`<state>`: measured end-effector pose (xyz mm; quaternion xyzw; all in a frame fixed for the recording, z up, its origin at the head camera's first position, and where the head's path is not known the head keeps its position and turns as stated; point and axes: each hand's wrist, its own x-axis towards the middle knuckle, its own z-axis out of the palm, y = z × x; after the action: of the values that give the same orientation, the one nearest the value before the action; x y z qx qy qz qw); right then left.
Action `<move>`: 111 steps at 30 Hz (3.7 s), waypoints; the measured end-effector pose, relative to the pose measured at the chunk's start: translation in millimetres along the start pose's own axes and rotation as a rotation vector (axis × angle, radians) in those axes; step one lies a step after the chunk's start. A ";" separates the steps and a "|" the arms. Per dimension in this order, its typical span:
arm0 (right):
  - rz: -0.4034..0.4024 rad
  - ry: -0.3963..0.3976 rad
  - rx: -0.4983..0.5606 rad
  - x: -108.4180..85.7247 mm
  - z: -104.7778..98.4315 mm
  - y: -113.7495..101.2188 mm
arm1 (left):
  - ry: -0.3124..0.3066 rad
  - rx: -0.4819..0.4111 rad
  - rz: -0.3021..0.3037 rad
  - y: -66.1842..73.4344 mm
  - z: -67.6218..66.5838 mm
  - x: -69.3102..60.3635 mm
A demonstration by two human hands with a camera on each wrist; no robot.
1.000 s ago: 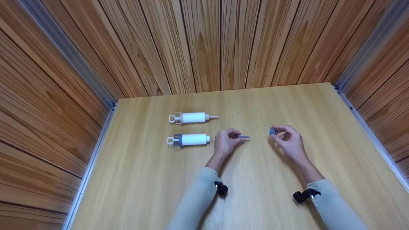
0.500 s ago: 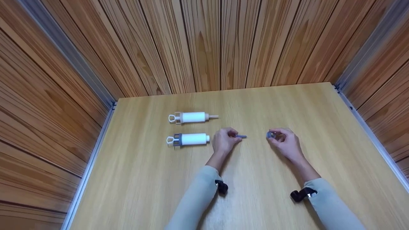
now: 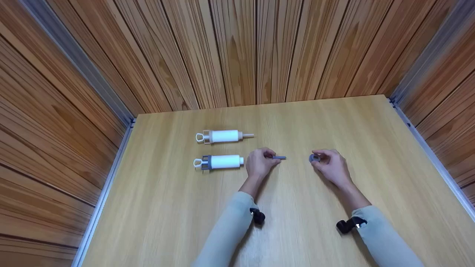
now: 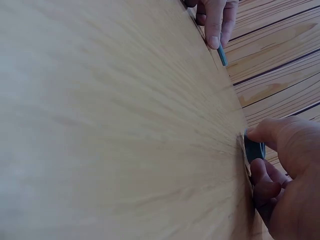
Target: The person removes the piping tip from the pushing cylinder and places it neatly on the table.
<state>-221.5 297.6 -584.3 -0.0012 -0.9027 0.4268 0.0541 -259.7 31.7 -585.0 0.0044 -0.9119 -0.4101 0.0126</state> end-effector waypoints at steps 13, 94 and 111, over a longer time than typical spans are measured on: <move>0.015 0.018 -0.013 1.2 0.4 -1.6 | -0.018 0.000 -0.009 0.4 0.0 0.9; 0.031 -0.026 -0.014 -1.8 0.0 3.5 | -0.047 -0.242 0.029 -5.9 -115.8 48.9; 0.045 -0.035 -0.002 -1.5 -0.5 2.6 | 0.041 -0.095 0.033 -45.5 -152.3 60.1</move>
<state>-220.0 299.5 -586.1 -0.0138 -0.9037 0.4269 0.0287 -315.8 -113.5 -516.8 -0.0029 -0.8908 -0.4527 0.0384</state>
